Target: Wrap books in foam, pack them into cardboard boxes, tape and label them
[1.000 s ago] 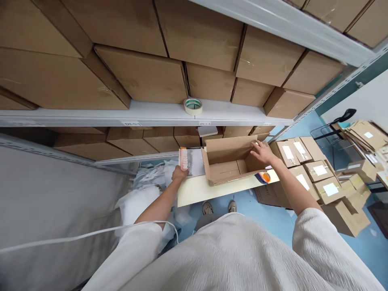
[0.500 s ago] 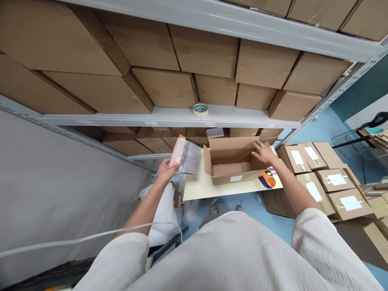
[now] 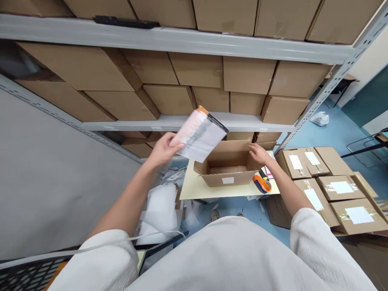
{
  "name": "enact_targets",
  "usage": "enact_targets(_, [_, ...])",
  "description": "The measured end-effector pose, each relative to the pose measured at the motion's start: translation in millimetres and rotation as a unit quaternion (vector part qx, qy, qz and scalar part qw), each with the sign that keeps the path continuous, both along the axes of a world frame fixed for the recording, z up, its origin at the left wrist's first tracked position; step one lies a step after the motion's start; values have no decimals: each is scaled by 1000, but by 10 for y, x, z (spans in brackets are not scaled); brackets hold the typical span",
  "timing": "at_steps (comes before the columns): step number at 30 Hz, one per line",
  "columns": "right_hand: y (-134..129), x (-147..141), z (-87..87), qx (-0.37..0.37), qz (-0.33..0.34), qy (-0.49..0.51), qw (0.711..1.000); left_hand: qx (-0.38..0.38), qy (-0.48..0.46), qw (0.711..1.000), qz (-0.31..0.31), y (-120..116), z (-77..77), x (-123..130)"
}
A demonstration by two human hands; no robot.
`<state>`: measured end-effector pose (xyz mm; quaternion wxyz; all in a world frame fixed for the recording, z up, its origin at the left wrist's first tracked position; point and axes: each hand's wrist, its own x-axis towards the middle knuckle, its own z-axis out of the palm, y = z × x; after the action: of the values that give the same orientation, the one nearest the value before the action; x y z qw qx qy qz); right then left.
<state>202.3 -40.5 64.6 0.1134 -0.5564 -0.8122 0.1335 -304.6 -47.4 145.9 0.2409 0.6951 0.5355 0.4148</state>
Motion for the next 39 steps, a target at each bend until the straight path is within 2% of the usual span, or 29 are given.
enact_targets(2, [-13, 54, 10, 20, 0, 0, 1000, -32, 37, 996, -70, 117, -82, 351])
enact_targets(6, [-48, 126, -17, 34, -1, -8, 999, -130, 94, 970, -184, 275, -299, 971])
enact_targets(8, [-70, 143, -39, 31, 0, -1, 1000, -158, 118, 963, -182, 324, -384, 1162])
enact_targets(10, [-98, 150, -52, 27, 4, 12, 1000, -150, 134, 970, -138, 362, -440, 1237])
enact_targets(14, [-153, 167, -66, 55, -5, 64, 996, -61, 74, 995, -39, 380, -522, 1056])
enact_targets(17, [-155, 226, -126, 95, -84, 136, 983, -4, 22, 997, 71, 305, -650, 764])
enact_targets(19, [-130, 293, -215, 75, -142, 204, 966, -26, -19, 988, 153, 206, -785, 589])
enact_targets(21, [-90, 361, -332, 10, -176, 282, 943, -95, -73, 975, 188, 76, -934, 478])
enact_targets(23, [-45, 398, -454, -58, -179, 344, 920, -186, -126, 962, 157, -67, -1060, 444])
enact_targets(26, [39, 359, -595, -104, -160, 379, 906, -243, -171, 955, 23, -257, -1152, 493])
enact_targets(29, [149, 235, -675, -94, -157, 351, 918, -269, -120, 948, -118, -369, -1152, 564])
enact_targets(31, [224, 147, -709, -82, -152, 314, 934, -286, -76, 941, -165, -399, -1146, 592])
enact_targets(33, [284, 81, -738, -81, -140, 280, 946, -296, -52, 938, -174, -400, -1155, 610])
enact_targets(36, [332, 39, -753, -89, -120, 260, 954, -288, -43, 946, -142, -368, -1189, 660])
enact_targets(39, [325, 67, -698, -117, -109, 270, 950, -240, 11, 970, -44, -320, -1223, 790])
